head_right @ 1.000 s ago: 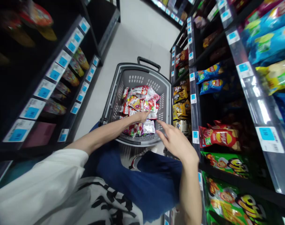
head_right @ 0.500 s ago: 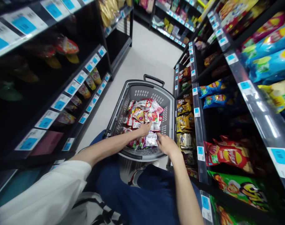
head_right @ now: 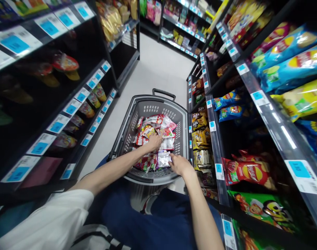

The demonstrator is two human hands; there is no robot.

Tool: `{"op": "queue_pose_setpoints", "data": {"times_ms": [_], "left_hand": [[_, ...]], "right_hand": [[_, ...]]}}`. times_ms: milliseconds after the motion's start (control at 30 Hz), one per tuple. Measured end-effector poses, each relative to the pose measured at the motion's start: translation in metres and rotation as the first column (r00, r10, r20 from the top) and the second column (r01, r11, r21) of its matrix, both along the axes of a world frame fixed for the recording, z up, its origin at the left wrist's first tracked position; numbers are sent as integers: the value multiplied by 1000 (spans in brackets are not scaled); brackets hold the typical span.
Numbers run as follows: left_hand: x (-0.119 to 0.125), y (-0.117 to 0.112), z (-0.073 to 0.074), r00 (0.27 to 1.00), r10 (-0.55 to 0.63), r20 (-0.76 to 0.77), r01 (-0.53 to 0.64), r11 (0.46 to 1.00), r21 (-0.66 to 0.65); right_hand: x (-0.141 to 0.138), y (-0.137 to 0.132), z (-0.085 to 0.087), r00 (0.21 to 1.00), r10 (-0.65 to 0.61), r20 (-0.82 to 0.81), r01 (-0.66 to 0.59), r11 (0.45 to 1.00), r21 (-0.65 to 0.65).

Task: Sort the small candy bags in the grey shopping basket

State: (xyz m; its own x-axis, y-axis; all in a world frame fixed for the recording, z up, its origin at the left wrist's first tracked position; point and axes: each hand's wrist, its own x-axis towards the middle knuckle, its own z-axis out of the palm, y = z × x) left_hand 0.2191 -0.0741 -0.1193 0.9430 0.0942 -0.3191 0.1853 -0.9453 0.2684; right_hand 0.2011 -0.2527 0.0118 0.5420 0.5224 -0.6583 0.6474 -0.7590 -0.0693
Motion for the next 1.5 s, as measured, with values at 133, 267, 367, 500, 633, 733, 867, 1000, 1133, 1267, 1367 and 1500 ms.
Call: {"op": "queue_pose_setpoints", "data": {"times_ms": [133,267,367,500,633,733,867,1000,1133,1267,1367,1500], "left_hand": [[4,12,-5,993,86,-77,-84,996,31],[3,11,-6,994,63,-88,-65,997,-31],[1,10,-3,996,50,-69,-56,995,-88],[2,14,7,993,110,45,-100,978,-183],[9,19,20,948,233,215,-149,926,-348],[14,20,26,891,342,297,-154,845,-512],[19,22,27,843,453,291,-112,675,-729],[21,21,28,868,440,229,17,435,-900],[15,13,36,884,430,184,91,226,-970],[5,6,46,914,374,158,131,96,-987],[-4,1,51,976,181,119,113,44,-993],[-13,-9,55,997,-67,45,47,20,-999]], "right_hand": [[2,2,0,1000,10,-6,-10,1000,-13],[2,2,-2,1000,19,-8,-19,1000,-5],[3,1,-4,1000,23,-13,-23,1000,7],[7,-3,-5,1000,11,-9,-11,1000,22],[9,-6,-7,1000,-11,-5,11,998,57],[9,-6,-7,999,-34,3,34,993,117],[12,-4,-4,981,-157,111,123,956,266],[23,1,-5,839,-460,291,198,756,624],[31,7,-16,704,-617,-353,463,21,886],[28,14,-22,589,-482,-649,620,-246,745],[29,12,-16,530,-481,-698,556,-424,715],[33,4,-5,482,-483,-731,476,-556,681]]}}
